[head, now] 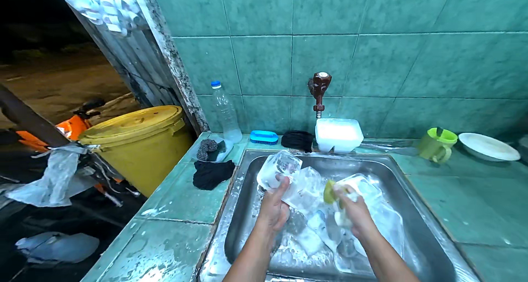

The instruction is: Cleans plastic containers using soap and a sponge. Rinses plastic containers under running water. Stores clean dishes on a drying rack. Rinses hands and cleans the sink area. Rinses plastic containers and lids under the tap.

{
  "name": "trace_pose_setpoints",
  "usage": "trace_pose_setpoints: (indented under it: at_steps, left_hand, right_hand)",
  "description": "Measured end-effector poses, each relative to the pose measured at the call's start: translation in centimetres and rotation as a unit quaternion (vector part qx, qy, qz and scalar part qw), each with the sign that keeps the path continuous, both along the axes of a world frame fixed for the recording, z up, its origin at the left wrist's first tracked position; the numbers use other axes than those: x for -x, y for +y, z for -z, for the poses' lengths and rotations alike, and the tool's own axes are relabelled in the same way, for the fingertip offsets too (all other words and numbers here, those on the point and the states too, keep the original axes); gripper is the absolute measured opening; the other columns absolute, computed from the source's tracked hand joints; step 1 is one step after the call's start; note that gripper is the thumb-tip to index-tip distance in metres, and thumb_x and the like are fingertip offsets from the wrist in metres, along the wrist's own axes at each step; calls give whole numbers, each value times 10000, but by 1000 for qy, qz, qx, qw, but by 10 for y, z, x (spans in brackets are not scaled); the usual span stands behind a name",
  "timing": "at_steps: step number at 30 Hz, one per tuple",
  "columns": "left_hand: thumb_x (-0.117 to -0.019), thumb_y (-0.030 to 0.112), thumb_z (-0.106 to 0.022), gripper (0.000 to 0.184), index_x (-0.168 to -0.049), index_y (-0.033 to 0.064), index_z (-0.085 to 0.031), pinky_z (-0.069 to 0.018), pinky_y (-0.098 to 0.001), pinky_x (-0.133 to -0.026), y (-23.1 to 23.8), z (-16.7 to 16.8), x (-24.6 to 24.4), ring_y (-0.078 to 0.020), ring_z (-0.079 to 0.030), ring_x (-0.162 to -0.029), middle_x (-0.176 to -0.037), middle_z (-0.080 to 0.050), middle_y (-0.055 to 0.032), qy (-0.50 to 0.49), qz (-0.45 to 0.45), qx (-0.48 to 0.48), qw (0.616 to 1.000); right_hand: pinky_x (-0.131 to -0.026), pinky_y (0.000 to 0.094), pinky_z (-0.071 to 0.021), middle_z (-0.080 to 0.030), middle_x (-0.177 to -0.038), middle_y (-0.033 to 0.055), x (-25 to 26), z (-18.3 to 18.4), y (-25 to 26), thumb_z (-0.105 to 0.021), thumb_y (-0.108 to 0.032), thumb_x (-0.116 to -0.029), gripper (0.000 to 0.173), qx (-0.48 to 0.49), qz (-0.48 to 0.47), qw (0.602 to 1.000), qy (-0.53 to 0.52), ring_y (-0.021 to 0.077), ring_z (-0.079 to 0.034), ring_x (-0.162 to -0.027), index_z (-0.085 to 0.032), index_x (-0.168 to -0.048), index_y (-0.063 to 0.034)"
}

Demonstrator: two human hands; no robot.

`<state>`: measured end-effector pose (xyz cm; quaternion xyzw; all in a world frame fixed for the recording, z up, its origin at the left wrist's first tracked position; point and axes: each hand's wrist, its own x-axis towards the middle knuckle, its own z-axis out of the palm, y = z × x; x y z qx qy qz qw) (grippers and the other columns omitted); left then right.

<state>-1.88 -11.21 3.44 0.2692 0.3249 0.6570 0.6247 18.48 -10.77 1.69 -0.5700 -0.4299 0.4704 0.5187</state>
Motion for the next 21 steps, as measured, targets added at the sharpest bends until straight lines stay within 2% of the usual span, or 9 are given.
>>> trace_pose_setpoints:
  at_steps: [2, 5, 8, 11, 14, 16, 18, 19, 21]
  left_hand:
    - [-1005, 103, -596, 461, -1414, -43, -442, -600, -415, -918, -3, 4, -7, -232, -692, -1048, -1203, -662, -178, 99, 31, -15, 994]
    - [-1019, 117, -601, 425, -1375, -73, -466, -590, -371, -949, -17, -1, -40, -174, -678, -1084, -1212, -659, -147, 170, 103, -12, 980]
    - [-1053, 180, -566, 433, -1393, -69, -463, -589, -368, -931, -10, 5, -47, -183, -665, -1097, -1245, -631, -171, 201, 68, 22, 977]
    - [-1079, 173, -515, 359, -1352, -59, -491, -627, -378, -793, 2, 18, -35, -205, -711, -928, -1114, -665, -178, 209, 18, 52, 976]
    - [-1085, 123, -472, 384, -1439, -25, -470, -631, -403, -808, 0, 18, -29, -225, -706, -1003, -1256, -632, -187, 237, 63, 39, 969]
    - [-1092, 149, -466, 397, -1455, -14, -469, -624, -396, -829, -8, 10, -33, -217, -692, -1063, -1335, -604, -180, 270, 115, 35, 955]
    - [-1084, 115, -452, 350, -1393, -38, -511, -609, -348, -826, -18, 2, -44, -161, -690, -1013, -1250, -646, -151, 287, 149, 14, 946]
    - [-1086, 118, -455, 337, -1373, -43, -526, -614, -347, -826, -21, 0, -47, -158, -695, -1007, -1225, -655, -146, 293, 162, 8, 942]
    - [-1091, 144, -456, 360, -1391, -40, -532, -612, -390, -879, -22, -4, -46, -195, -684, -1088, -1283, -638, -167, 313, 194, -1, 929]
  right_hand:
    - [-854, 338, -566, -638, -1219, 140, 9, -15, -4, -553, -183, -1034, 370, -41, 22, 998, 48, 164, -648, -1026, -557, -1361, -10]
    - [-1019, 347, -495, -575, -1400, 170, 37, -19, -8, -443, -196, -1094, 451, -13, -12, 996, 88, 175, -593, -1209, -439, -1499, 2]
    - [-1037, 342, -501, -588, -1382, 189, 50, -5, -8, -468, -163, -1082, 416, -21, -19, 997, 75, 179, -602, -1217, -489, -1440, 48]
    - [-960, 305, -546, -657, -1264, 165, 54, 2, -22, -576, -133, -1001, 378, -65, -62, 996, 14, 149, -656, -1104, -600, -1328, 55]
    - [-896, 322, -564, -695, -1139, 155, 51, -8, -22, -579, -138, -997, 319, -105, -32, 993, -43, 146, -676, -1006, -653, -1235, 60]
    - [-1004, 353, -522, -658, -1275, 182, 47, -9, -13, -580, -147, -992, 360, -167, 0, 983, -74, 183, -637, -1163, -643, -1289, 47]
    - [-1101, 419, -468, -579, -1418, 193, 45, -4, -1, -586, -185, -964, 431, -203, -13, 975, -95, 243, -552, -1327, -631, -1347, 8]
    - [-1079, 405, -486, -604, -1386, 179, 43, -6, 4, -593, -170, -969, 416, -195, -8, 978, -81, 221, -578, -1289, -625, -1341, 14]
    - [-953, 370, -544, -679, -1220, 155, 37, -20, 14, -571, -134, -1018, 338, -134, 9, 990, -34, 171, -659, -1086, -618, -1306, 34]
